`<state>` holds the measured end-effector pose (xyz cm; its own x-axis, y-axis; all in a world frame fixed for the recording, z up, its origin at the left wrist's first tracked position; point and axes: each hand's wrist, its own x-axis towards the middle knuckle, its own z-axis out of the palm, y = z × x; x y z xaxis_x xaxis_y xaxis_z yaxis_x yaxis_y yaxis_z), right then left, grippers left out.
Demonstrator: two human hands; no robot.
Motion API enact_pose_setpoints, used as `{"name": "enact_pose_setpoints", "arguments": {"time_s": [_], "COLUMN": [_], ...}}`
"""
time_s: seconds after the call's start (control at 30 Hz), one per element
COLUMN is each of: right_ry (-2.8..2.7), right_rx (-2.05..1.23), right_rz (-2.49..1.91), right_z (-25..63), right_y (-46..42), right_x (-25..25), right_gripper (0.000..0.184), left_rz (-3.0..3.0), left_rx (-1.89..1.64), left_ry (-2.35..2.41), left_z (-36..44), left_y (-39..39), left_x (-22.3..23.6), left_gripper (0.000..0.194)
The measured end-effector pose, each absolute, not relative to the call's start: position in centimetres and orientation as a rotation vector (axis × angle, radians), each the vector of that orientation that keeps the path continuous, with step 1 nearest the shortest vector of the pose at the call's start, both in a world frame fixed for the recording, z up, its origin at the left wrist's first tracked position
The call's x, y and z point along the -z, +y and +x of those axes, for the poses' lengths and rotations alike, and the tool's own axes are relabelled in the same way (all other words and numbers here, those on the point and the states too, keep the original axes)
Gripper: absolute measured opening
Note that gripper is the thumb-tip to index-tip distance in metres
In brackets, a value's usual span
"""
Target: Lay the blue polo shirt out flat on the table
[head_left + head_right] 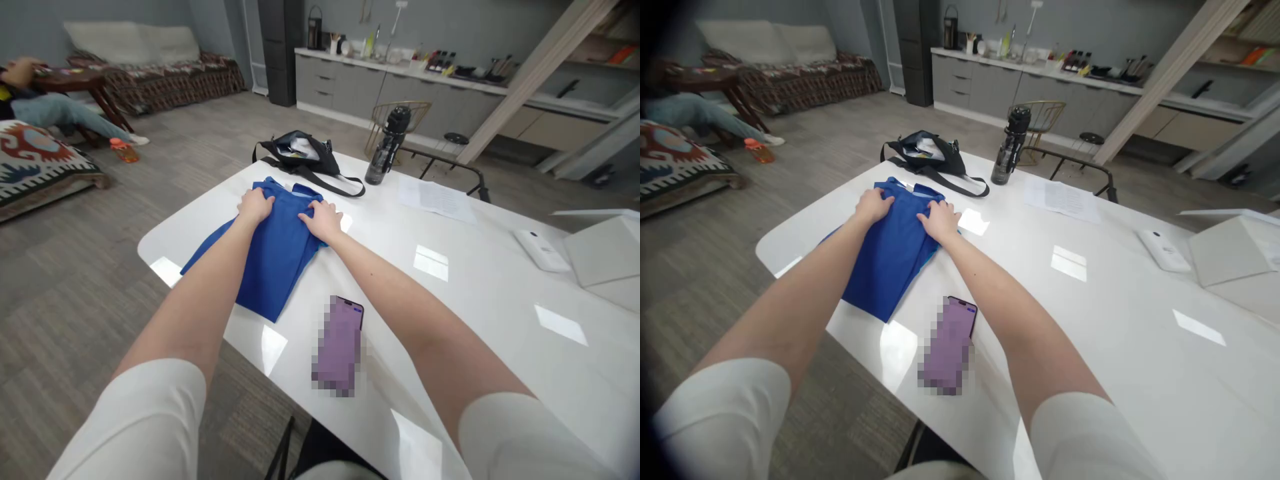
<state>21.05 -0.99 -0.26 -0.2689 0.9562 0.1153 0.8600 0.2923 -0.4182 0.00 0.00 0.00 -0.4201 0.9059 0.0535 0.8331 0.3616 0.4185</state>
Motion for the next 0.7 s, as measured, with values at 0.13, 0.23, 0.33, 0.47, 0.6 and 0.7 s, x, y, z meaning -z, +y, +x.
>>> {"name": "enact_pose_setpoints", "arguments": {"time_s": [0.13,0.23,0.33,0.47,0.6,0.7], "right_ry": [-2.212,-2.135,-2.064,-2.047,-2.084,-2.123], "right_rx": [-0.358,-0.418,-0.521,-0.669,-0.708,-0.702], "right_rz": [-1.515,-1.358,-1.27,-1.414,-1.47,-1.39], "right_z": [20.2,20.3,20.5,20.7,21.0,21.6], "right_y": [-1.1,-1.2,-1.0,-0.5,-0.6,-0.7], "right_x": [0.0,-0.2,-0.1,0.5,1.4,2.1], "right_gripper": [0.021,0.017,0.014,0.012,0.021,0.025], "left_rz": [1.754,1.8,1.74,1.705,1.887,2.02], "left_rx": [-0.658,-0.794,-0.911,-0.806,-0.714,-0.688], "left_ry": [2.511,2.523,2.503,2.461,2.45,2.401], "left_z": [1.2,1.3,0.8,0.4,1.4,2.1], "left_y": [-0.6,-1.3,-1.7,-1.9,-2.6,-3.0], "left_x": [-0.6,-1.2,-1.4,-0.7,0.7,1.3], "left_gripper": [0.03,0.029,0.031,0.028,0.035,0.045]}}
